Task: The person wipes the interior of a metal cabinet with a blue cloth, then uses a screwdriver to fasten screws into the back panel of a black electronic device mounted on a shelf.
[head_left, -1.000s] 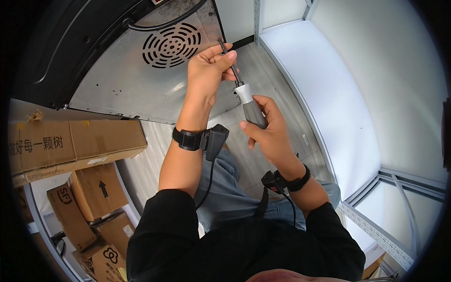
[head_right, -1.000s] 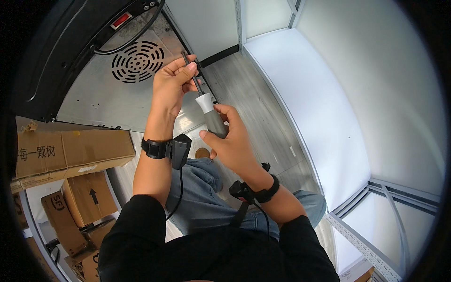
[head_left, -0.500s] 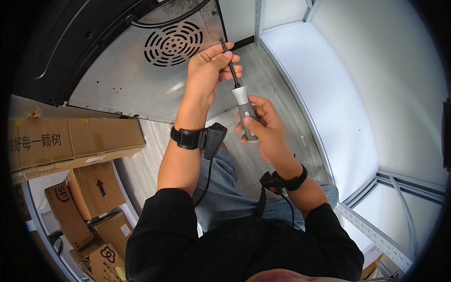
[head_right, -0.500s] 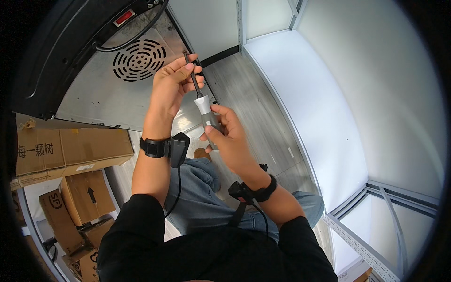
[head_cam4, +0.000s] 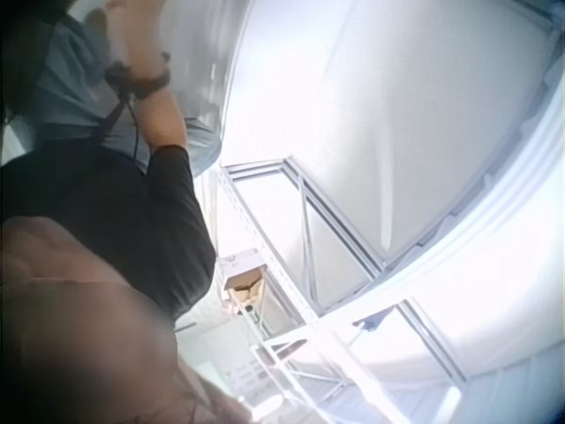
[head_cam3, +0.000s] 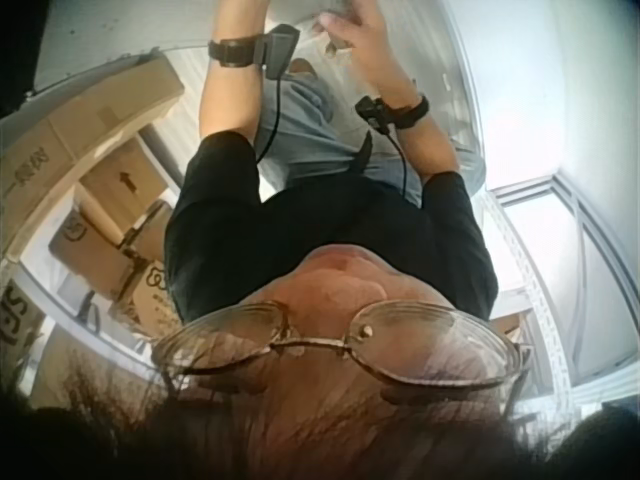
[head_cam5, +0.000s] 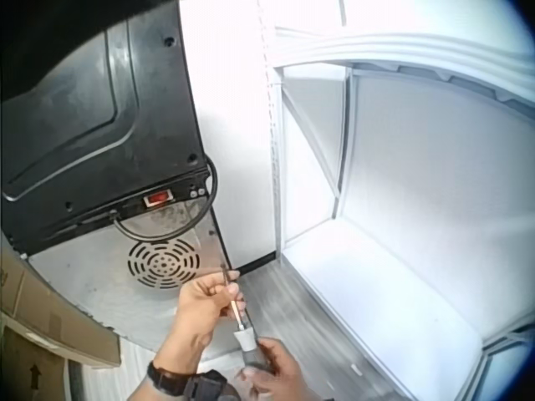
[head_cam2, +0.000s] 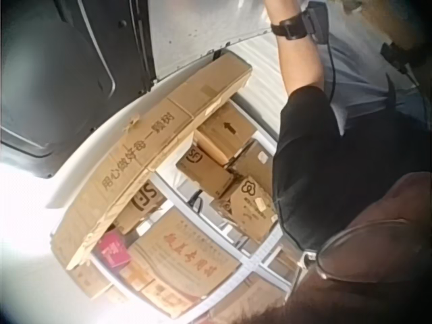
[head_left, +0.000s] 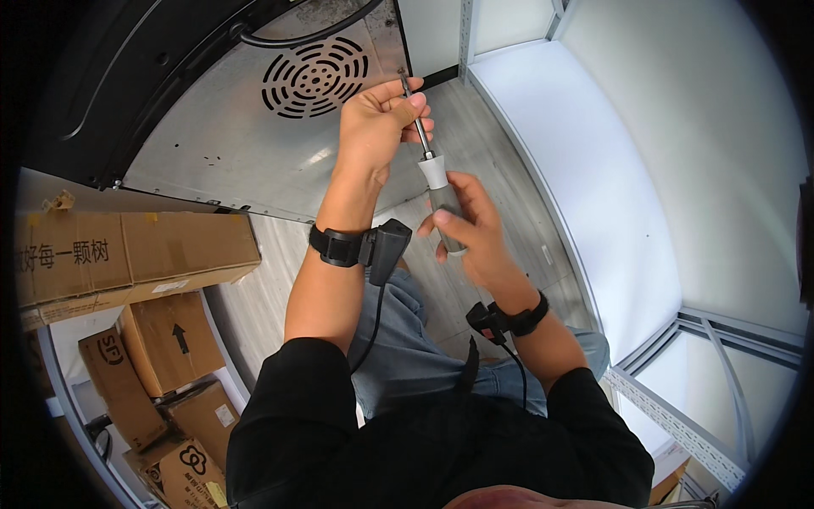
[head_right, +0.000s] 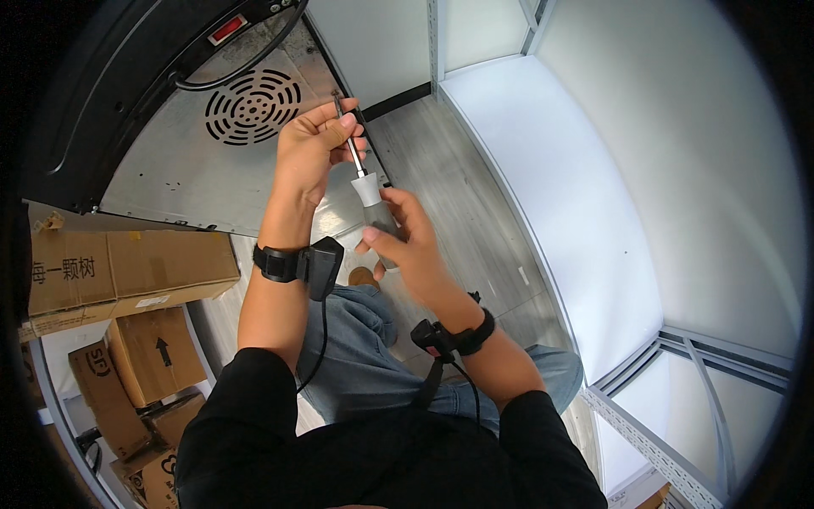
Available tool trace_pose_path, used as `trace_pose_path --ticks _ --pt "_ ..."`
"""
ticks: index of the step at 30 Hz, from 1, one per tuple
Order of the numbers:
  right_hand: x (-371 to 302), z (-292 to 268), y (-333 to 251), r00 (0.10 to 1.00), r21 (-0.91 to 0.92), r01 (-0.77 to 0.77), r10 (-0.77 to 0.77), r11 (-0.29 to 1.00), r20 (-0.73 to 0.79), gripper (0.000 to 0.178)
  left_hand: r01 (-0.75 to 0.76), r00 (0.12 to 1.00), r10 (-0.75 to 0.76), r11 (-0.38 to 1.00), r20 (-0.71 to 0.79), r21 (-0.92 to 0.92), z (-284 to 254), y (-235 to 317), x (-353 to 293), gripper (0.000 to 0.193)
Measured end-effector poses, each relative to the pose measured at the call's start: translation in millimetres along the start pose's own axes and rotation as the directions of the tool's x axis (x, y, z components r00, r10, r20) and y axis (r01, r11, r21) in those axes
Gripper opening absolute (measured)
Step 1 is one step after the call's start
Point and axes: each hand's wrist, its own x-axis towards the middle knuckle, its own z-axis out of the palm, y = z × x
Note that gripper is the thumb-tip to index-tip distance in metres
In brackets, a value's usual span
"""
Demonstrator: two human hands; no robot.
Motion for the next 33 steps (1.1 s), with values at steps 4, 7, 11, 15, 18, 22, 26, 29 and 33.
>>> trace_pose_path --ticks 4,7,11,15,18,22,26,29,33 --pt "2 -9 -7 0.975 0.31 -0.161 0.102 0.937 0.2 0.049 0.02 1.0 -0.02 0.999 -0.004 -0.025 2 3 -2 0.023" --pt "0 -9 -1 0.996 0.197 -0.059 0.043 0.979 0.08 0.045 0.027 1.0 -0.028 0.998 -0.005 -0.059 5 5 -3 0.022" --pt "-1 -2 8 0.99 -0.079 0.101 -0.108 0.992 -0.092 0.045 0.023 1.0 -0.024 0.997 -0.012 -0.072 5 5 -5 0.023" --pt "2 -1 11 0.976 -0.211 0.123 -0.157 0.97 -0.152 0.048 -0.046 0.998 0.046 0.999 -0.049 0.005 5 -2 -2 0.022" --pt "3 1 13 0.963 -0.349 0.137 -0.206 0.927 -0.171 0.049 -0.055 0.997 0.056 0.998 -0.049 0.041 5 -2 -1 0.023" --pt "3 1 10 0.988 -0.243 0.064 -0.095 0.968 -0.12 0.046 -0.031 0.999 0.031 1.0 -0.033 -0.005 3 -1 0 0.021" --pt "4 -13 2 0.991 0.182 -0.095 0.077 0.979 0.106 0.044 0.014 1.0 -0.015 0.999 -0.025 -0.05 3 4 -1 0.02" --pt "2 -15 0 0.974 0.316 -0.148 0.082 0.937 0.213 0.042 0.001 1.0 -0.001 0.998 -0.008 -0.07 3 3 -1 0.021" --pt "2 -12 8 1.0 0.176 -0.028 0.026 0.984 0.014 0.044 0.016 1.0 -0.017 0.996 -0.014 -0.092 5 5 -2 0.021"
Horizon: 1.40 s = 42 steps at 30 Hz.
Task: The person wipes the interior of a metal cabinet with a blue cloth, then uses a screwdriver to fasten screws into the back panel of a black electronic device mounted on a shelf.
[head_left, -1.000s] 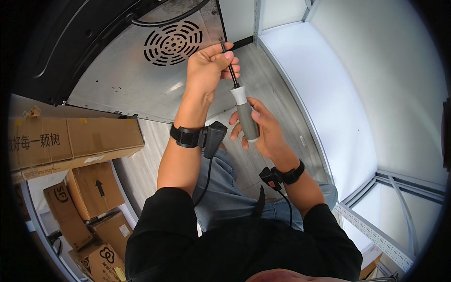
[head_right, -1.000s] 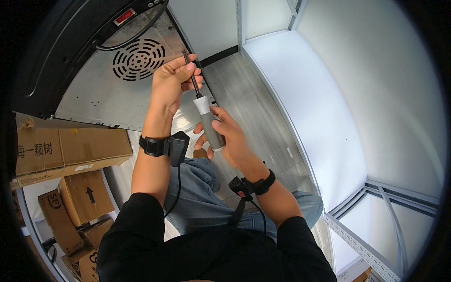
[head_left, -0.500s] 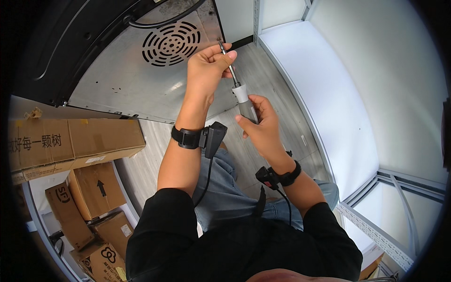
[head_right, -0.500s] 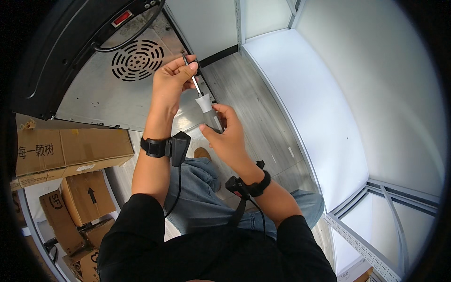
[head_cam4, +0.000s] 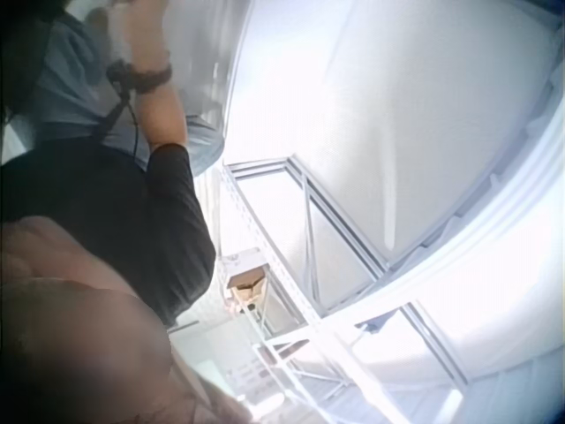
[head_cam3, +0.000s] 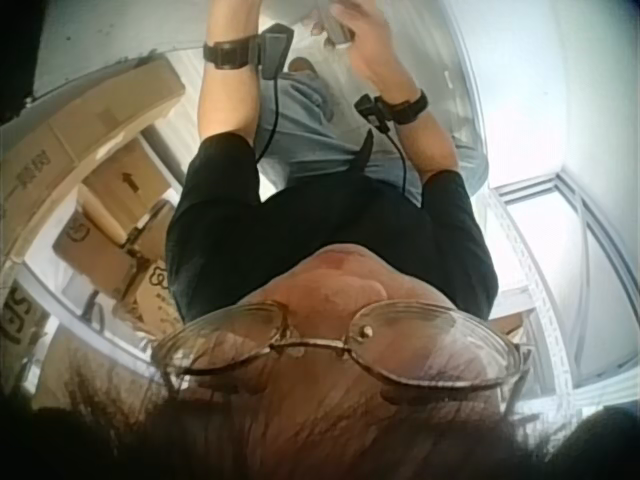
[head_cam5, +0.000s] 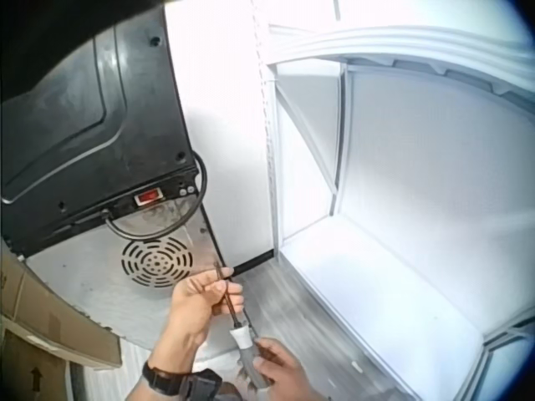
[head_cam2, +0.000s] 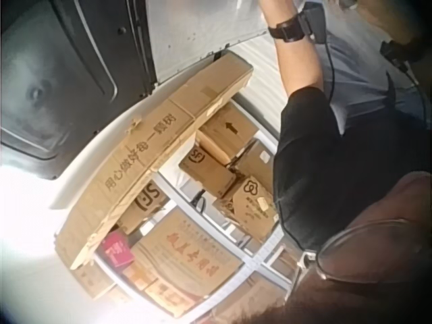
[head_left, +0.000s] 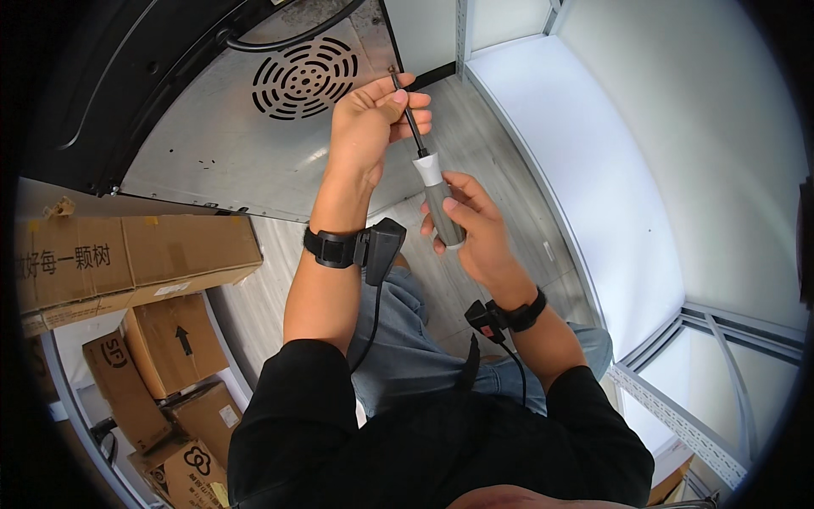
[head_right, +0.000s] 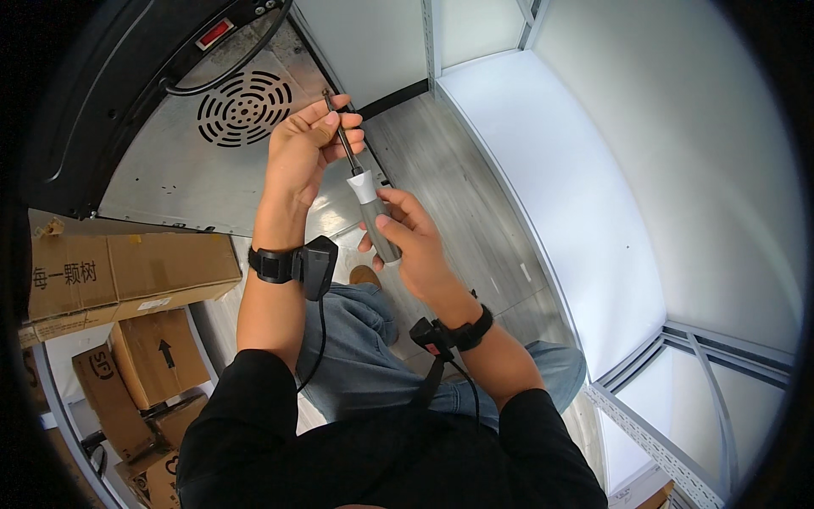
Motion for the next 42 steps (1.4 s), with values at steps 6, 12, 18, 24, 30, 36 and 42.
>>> trace_pose_path --ticks 6,12,18,24,30,36,42 --pt "-1 6 6 0.98 -0.283 0.112 -0.153 0.953 -0.129 0.049 -0.074 0.997 0.075 0.992 -0.005 0.098 -3 -8 4 0.023" --pt "-1 6 7 0.968 -0.285 0.181 -0.221 0.941 -0.117 0.047 -0.09 0.995 0.097 0.981 -0.033 0.171 -2 -10 5 0.024" --pt "-1 -12 -5 0.972 0.156 -0.161 0.129 0.974 0.197 0.043 -0.051 0.998 0.053 0.997 -0.027 0.054 -4 -10 4 0.021" --pt "-5 1 10 0.996 -0.203 0.056 -0.07 0.978 -0.063 0.046 -0.039 0.998 0.041 0.999 -0.049 0.036 0 -5 2 0.02" --pt "-4 5 11 0.985 -0.381 0.121 -0.159 0.917 -0.068 0.049 -0.075 0.994 0.084 0.988 -0.067 0.133 -2 -9 4 0.021" --pt "-1 -7 -8 0.964 0.239 -0.16 0.099 0.958 0.246 0.051 -0.029 1.0 0.03 0.998 -0.01 0.061 -7 -8 5 0.022" --pt "-7 6 -1 1.0 -0.014 0.019 -0.019 1.0 0.006 0.051 -0.019 1.0 0.019 0.999 -0.015 -0.03 -4 -6 4 0.02"
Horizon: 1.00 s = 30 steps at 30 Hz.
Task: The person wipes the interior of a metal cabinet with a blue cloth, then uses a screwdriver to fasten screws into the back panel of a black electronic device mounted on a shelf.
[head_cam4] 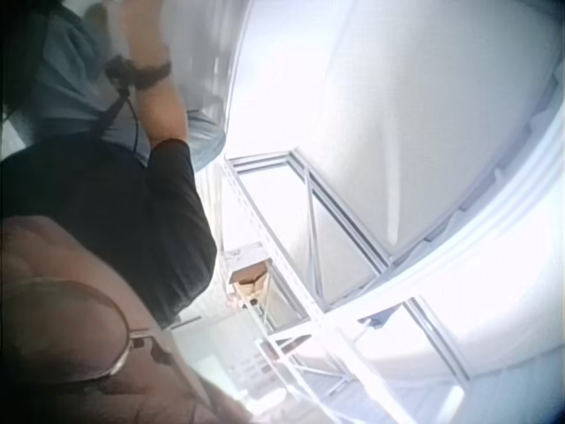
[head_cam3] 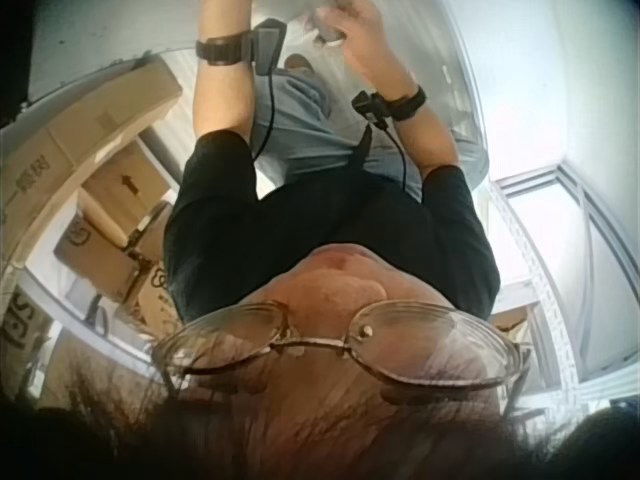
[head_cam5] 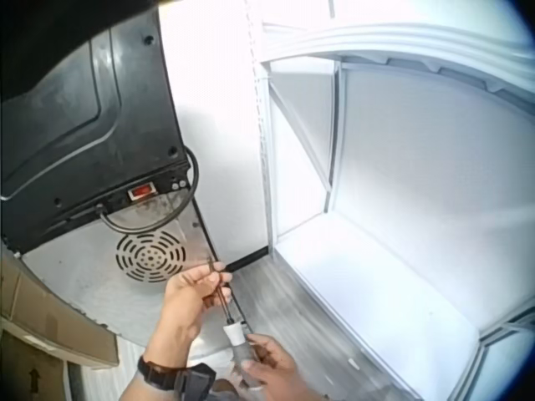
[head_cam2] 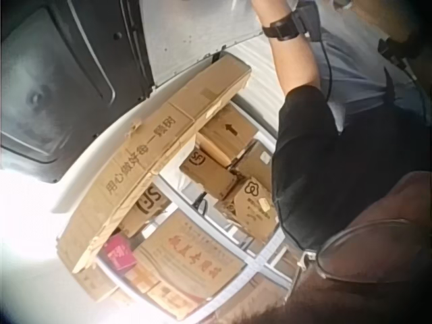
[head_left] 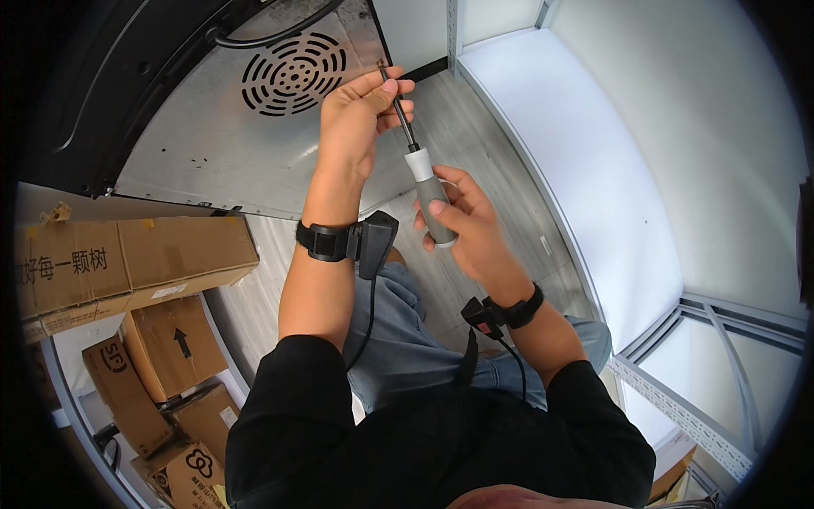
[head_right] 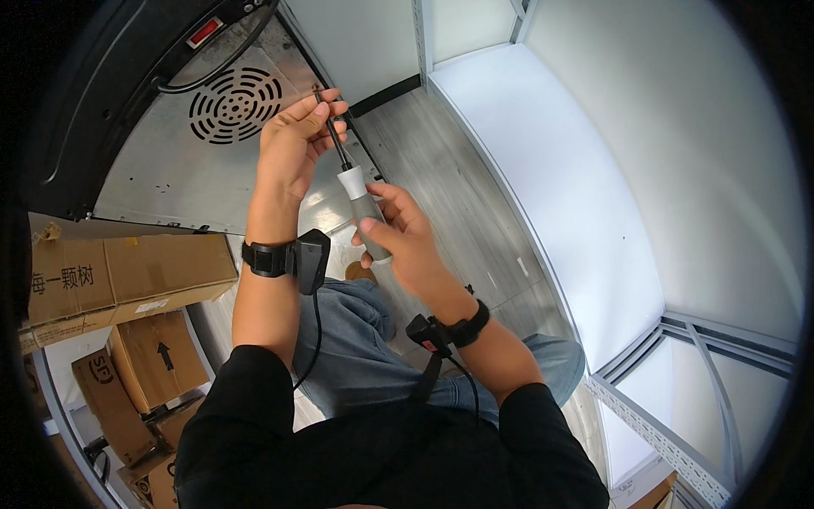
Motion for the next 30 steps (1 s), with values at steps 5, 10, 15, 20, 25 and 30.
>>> trace_pose_path --ticks 5,10,15,20,25,30 --pt "4 3 6 0.995 -0.212 0.057 -0.072 0.976 -0.064 0.055 -0.057 0.997 0.064 0.986 -0.046 0.155 2 -2 0 0.02" --pt "7 -3 10 1.0 -0.181 0.026 -0.028 0.983 -0.01 0.054 -0.049 0.998 0.052 0.99 -0.026 0.13 2 -1 0 0.019" --pt "6 -13 -2 0.964 0.196 -0.211 0.171 0.958 0.201 0.047 -0.018 1.0 0.019 0.998 -0.021 0.056 -1 -3 1 0.019" --pt "4 -8 2 0.997 0.02 -0.073 0.073 0.997 0.027 0.043 -0.002 1.0 0.003 0.999 -0.02 0.047 0 0 0 0.019" --pt "4 0 11 0.997 -0.167 0.028 -0.04 0.986 -0.067 0.046 -0.011 1.0 0.012 0.999 -0.024 0.038 1 1 0 0.026" --pt "8 -4 17 0.989 -0.243 0.092 -0.118 0.966 -0.091 0.05 -0.012 0.996 0.016 0.999 -0.091 0.048 7 -1 2 0.029"
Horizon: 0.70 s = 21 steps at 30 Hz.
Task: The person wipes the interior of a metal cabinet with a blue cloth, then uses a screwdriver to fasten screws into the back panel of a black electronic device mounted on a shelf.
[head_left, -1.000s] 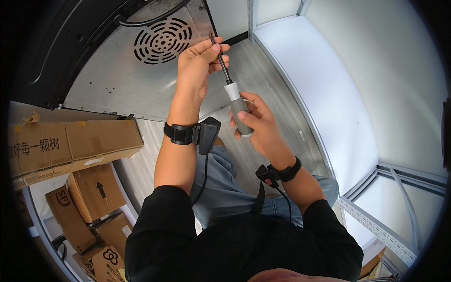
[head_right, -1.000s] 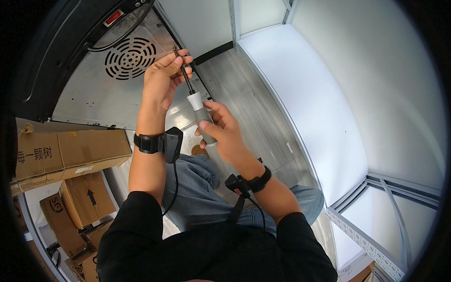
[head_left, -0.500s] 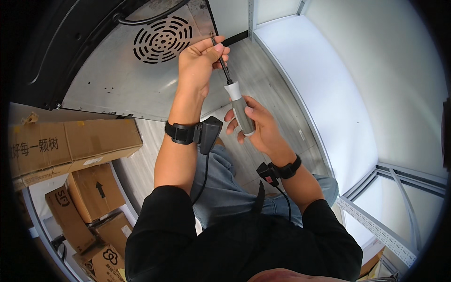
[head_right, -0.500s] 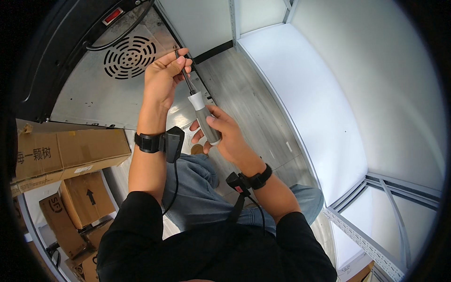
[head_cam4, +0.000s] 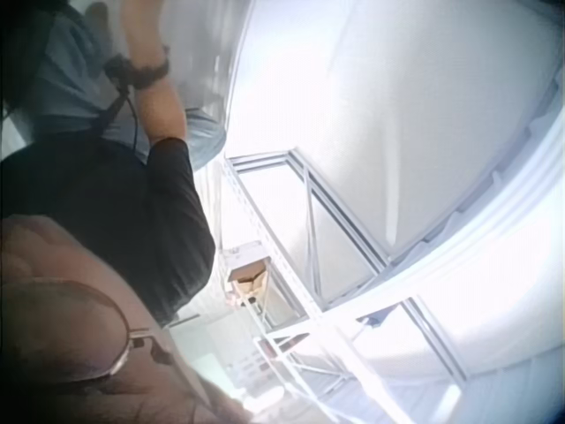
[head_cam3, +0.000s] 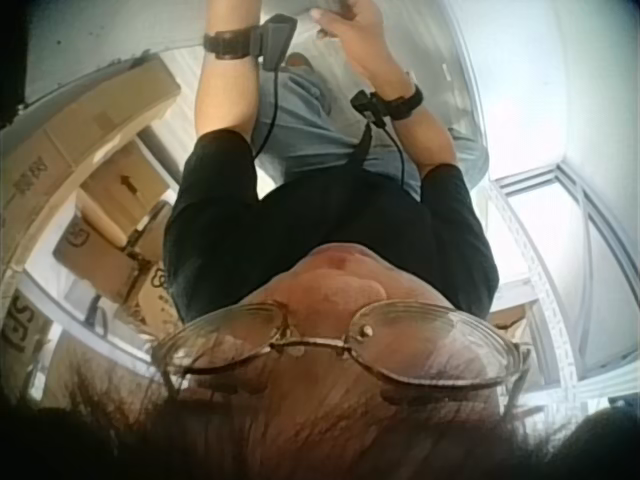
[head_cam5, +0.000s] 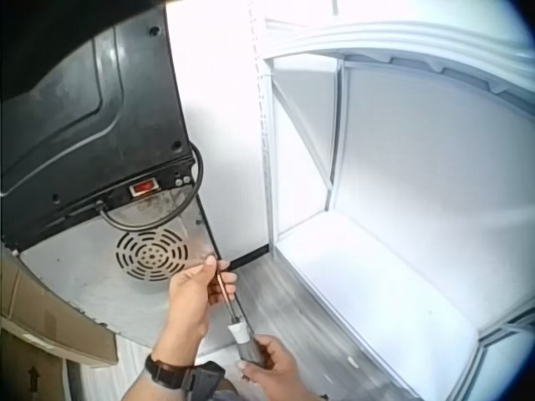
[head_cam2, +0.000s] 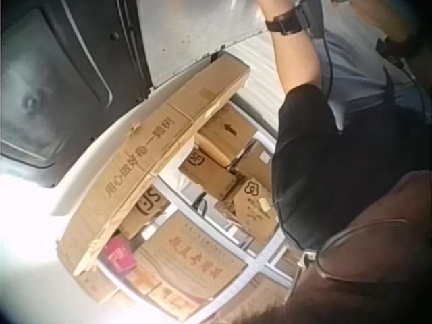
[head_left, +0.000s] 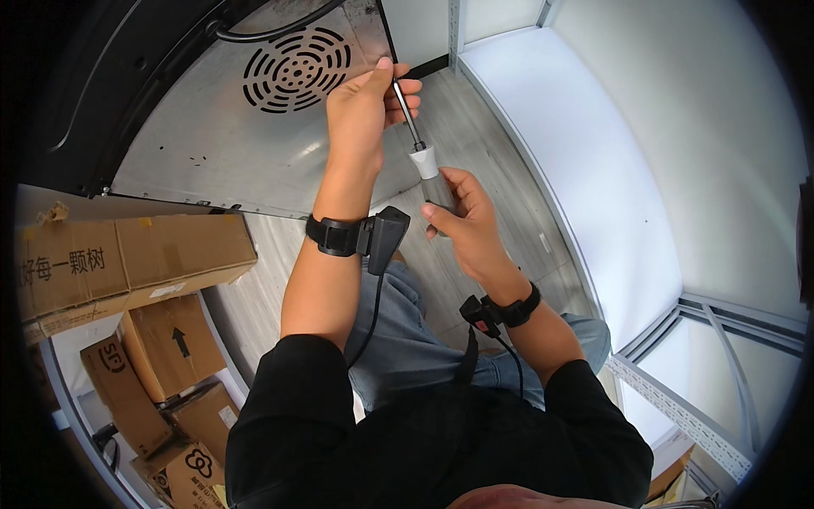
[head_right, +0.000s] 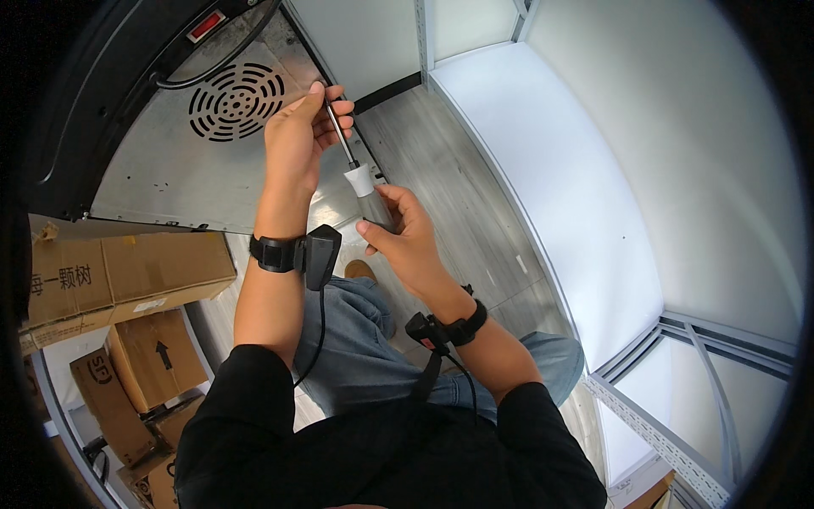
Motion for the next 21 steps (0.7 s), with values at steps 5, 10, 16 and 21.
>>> trace_pose_path --ticks 5,10,16,21 --pt "-1 -3 -3 1.0 -0.017 0.007 -0.007 1.0 0.007 0.049 -0.002 1.0 0.001 1.0 -0.032 -0.005 2 -1 -1 0.03" --pt "-6 -8 -9 0.999 -0.003 -0.003 0.003 1.0 0.041 0.048 -0.009 0.999 0.01 1.0 -0.034 0.009 4 -1 -6 0.029" --pt "-15 -29 -14 0.998 0.056 -0.058 0.056 0.997 0.03 0.047 -0.008 1.0 0.008 1.0 -0.001 0.03 5 -6 -18 0.027" --pt "-31 -76 -12 1.0 0.157 -0.007 0.011 0.988 -0.02 0.045 -0.007 0.997 0.003 0.999 0.083 0.048 45 -19 -28 0.02"
